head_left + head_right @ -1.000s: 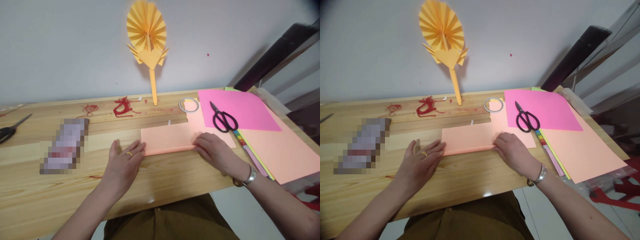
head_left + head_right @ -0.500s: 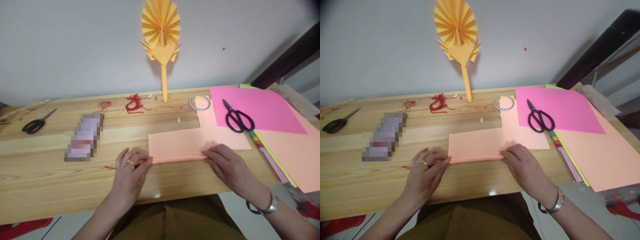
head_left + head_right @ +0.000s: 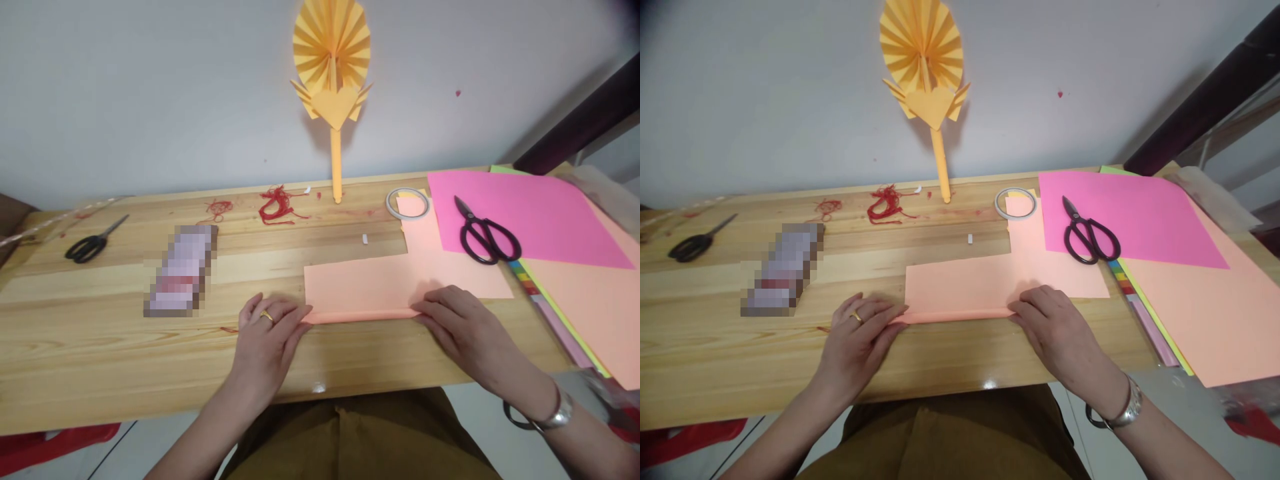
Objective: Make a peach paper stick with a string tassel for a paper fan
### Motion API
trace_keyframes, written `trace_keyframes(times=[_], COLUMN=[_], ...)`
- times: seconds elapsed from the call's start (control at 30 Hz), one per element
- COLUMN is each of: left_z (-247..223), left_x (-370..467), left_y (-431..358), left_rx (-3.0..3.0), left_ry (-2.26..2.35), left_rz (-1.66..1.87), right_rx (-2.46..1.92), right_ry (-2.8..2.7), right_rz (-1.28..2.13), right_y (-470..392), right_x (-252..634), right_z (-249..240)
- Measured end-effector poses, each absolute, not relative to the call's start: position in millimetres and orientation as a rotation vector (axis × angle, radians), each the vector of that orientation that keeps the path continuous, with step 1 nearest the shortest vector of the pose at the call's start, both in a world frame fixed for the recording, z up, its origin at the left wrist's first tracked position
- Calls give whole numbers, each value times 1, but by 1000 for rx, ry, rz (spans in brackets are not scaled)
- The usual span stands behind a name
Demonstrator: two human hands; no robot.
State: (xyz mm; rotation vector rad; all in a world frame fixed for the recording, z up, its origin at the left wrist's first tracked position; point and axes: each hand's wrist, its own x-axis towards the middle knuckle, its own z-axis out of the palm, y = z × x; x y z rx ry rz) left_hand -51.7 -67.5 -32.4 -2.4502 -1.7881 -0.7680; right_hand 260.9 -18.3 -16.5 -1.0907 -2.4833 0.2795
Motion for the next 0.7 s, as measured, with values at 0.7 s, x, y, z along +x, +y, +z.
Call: trace_keyframes(times=[0.7], left_z=[-33], left_x=[-50], left_y=[-68], left_rx=[-2444], left_ry=[-1752], left_rz=[-817], right_rx=[-1091], right_ry=[-2514], right_rz=[12], right_y=[-18], right_x=[260], right_z=[-28])
